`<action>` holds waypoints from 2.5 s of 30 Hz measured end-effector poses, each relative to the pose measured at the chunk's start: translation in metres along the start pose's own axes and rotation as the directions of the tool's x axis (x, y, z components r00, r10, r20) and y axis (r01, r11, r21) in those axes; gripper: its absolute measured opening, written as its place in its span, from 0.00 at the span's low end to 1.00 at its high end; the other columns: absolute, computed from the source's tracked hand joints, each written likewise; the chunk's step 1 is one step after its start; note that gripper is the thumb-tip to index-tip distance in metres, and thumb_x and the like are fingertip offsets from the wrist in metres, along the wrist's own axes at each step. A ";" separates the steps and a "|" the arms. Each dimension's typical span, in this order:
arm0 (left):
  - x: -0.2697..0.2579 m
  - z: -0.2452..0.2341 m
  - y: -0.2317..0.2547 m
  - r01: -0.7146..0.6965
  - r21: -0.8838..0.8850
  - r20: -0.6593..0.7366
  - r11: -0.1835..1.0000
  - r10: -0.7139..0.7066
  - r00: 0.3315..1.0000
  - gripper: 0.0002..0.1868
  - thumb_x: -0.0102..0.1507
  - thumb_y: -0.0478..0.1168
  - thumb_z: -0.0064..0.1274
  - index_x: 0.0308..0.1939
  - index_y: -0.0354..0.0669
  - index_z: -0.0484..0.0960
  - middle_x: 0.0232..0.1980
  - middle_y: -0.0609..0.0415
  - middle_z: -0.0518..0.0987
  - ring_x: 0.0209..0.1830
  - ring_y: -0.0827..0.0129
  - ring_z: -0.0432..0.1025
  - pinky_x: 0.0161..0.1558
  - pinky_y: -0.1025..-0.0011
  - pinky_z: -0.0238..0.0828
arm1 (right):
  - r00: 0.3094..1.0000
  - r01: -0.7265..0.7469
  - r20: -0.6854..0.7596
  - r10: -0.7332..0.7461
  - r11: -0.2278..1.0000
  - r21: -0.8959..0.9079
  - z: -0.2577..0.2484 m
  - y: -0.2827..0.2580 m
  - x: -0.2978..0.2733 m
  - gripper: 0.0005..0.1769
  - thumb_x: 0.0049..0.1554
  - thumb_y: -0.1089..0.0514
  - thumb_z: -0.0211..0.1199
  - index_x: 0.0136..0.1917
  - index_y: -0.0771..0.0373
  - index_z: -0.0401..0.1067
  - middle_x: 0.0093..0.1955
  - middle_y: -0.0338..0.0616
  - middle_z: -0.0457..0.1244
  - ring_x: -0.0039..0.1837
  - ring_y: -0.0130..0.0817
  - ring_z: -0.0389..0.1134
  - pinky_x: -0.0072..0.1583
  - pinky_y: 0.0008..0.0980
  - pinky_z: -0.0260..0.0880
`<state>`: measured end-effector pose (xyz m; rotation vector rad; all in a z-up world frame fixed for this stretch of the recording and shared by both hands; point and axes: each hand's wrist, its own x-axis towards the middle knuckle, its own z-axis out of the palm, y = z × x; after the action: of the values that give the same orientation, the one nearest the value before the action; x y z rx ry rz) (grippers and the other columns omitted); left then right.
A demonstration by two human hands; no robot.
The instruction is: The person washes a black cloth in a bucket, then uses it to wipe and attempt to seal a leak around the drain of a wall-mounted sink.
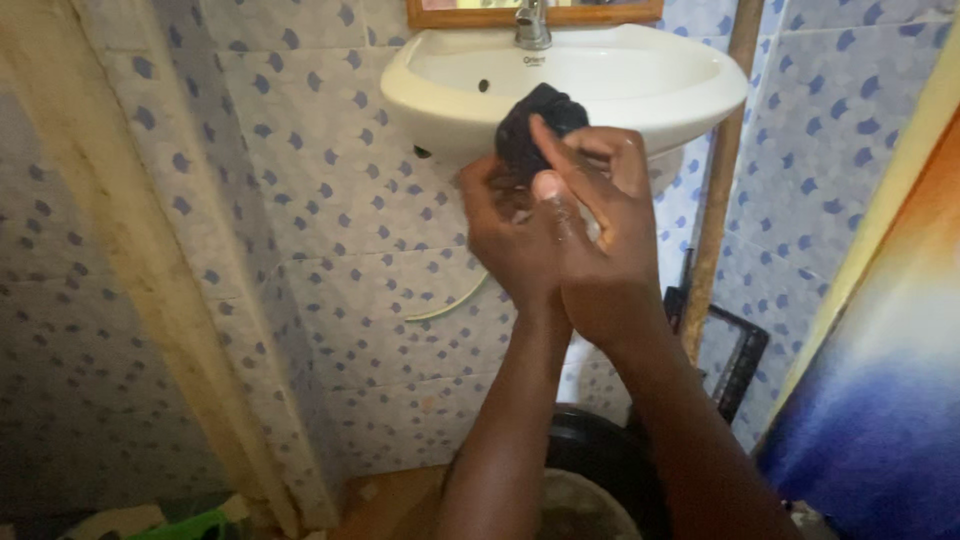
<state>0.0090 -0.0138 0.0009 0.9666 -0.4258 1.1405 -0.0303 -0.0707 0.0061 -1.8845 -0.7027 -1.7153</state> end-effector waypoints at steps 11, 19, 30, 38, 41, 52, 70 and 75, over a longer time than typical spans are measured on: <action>0.001 -0.001 -0.009 0.260 0.088 0.097 0.962 -0.268 0.959 0.14 0.66 0.48 0.60 0.50 0.45 0.81 0.42 0.55 0.85 0.34 0.69 0.82 0.32 0.72 0.81 | 0.997 -0.068 0.043 0.058 0.957 0.280 0.006 -0.007 0.002 0.25 0.70 0.47 0.45 0.70 0.64 0.69 0.67 0.44 0.53 0.69 0.35 0.61 0.66 0.34 0.71; 0.008 -0.004 -0.017 0.077 0.310 0.370 0.947 -0.195 0.908 0.12 0.65 0.45 0.60 0.47 0.42 0.84 0.38 0.56 0.85 0.34 0.71 0.81 0.36 0.75 0.76 | 0.877 -0.400 -0.096 0.471 0.825 0.399 0.004 -0.017 -0.008 0.24 0.69 0.49 0.43 0.69 0.62 0.69 0.68 0.47 0.63 0.69 0.39 0.66 0.71 0.42 0.68; -0.002 -0.009 -0.041 0.252 -0.085 0.336 0.964 -0.211 0.918 0.13 0.68 0.42 0.53 0.37 0.34 0.81 0.32 0.54 0.81 0.28 0.74 0.75 0.27 0.77 0.71 | 0.999 -0.002 0.035 0.000 0.999 0.047 0.009 -0.015 -0.009 0.24 0.75 0.52 0.42 0.76 0.63 0.68 0.83 0.46 0.54 0.84 0.41 0.48 0.86 0.43 0.51; 0.017 0.000 0.007 0.482 -0.079 0.358 0.873 -0.426 0.831 0.19 0.66 0.52 0.54 0.34 0.39 0.84 0.29 0.54 0.81 0.22 0.75 0.74 0.23 0.77 0.76 | 0.993 -0.026 -0.104 0.049 0.977 0.210 0.005 0.006 -0.005 0.26 0.74 0.52 0.43 0.80 0.65 0.53 0.83 0.48 0.48 0.87 0.43 0.46 0.85 0.48 0.50; 0.020 -0.003 0.005 0.468 -0.078 0.336 0.880 -0.419 0.844 0.20 0.67 0.52 0.56 0.35 0.36 0.85 0.30 0.51 0.82 0.22 0.74 0.74 0.24 0.79 0.72 | 0.996 0.087 0.021 -0.087 0.996 -0.005 -0.005 0.016 -0.005 0.23 0.74 0.58 0.46 0.79 0.67 0.63 0.83 0.53 0.53 0.87 0.47 0.46 0.87 0.52 0.45; 0.008 -0.001 0.004 0.322 0.022 0.098 0.947 -0.322 0.942 0.11 0.63 0.42 0.60 0.41 0.37 0.83 0.35 0.53 0.83 0.29 0.73 0.77 0.27 0.75 0.76 | 0.995 -0.099 0.016 0.098 0.972 0.212 -0.012 0.010 -0.004 0.17 0.63 0.67 0.53 0.64 0.64 0.71 0.63 0.50 0.58 0.68 0.40 0.60 0.69 0.40 0.67; 0.000 -0.006 -0.020 0.057 -0.070 -0.183 0.996 -0.069 0.981 0.19 0.64 0.31 0.62 0.57 0.42 0.76 0.52 0.53 0.81 0.50 0.69 0.79 0.46 0.76 0.81 | 0.984 0.004 0.167 -0.060 0.948 0.317 0.010 0.001 -0.009 0.21 0.70 0.54 0.47 0.66 0.67 0.74 0.67 0.52 0.58 0.72 0.49 0.60 0.75 0.44 0.61; 0.008 -0.011 -0.040 -0.103 0.114 -0.162 0.988 0.121 0.979 0.18 0.64 0.32 0.59 0.57 0.46 0.76 0.56 0.55 0.78 0.53 0.71 0.78 0.46 0.75 0.80 | 0.962 -0.229 0.239 0.133 0.872 0.434 0.018 0.009 -0.020 0.25 0.73 0.48 0.45 0.69 0.67 0.71 0.66 0.49 0.59 0.70 0.40 0.63 0.71 0.37 0.63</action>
<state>0.0459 -0.0035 -0.0162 0.9380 -0.2887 1.3472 -0.0122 -0.0664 -0.0155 -1.7307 -0.8867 -1.1245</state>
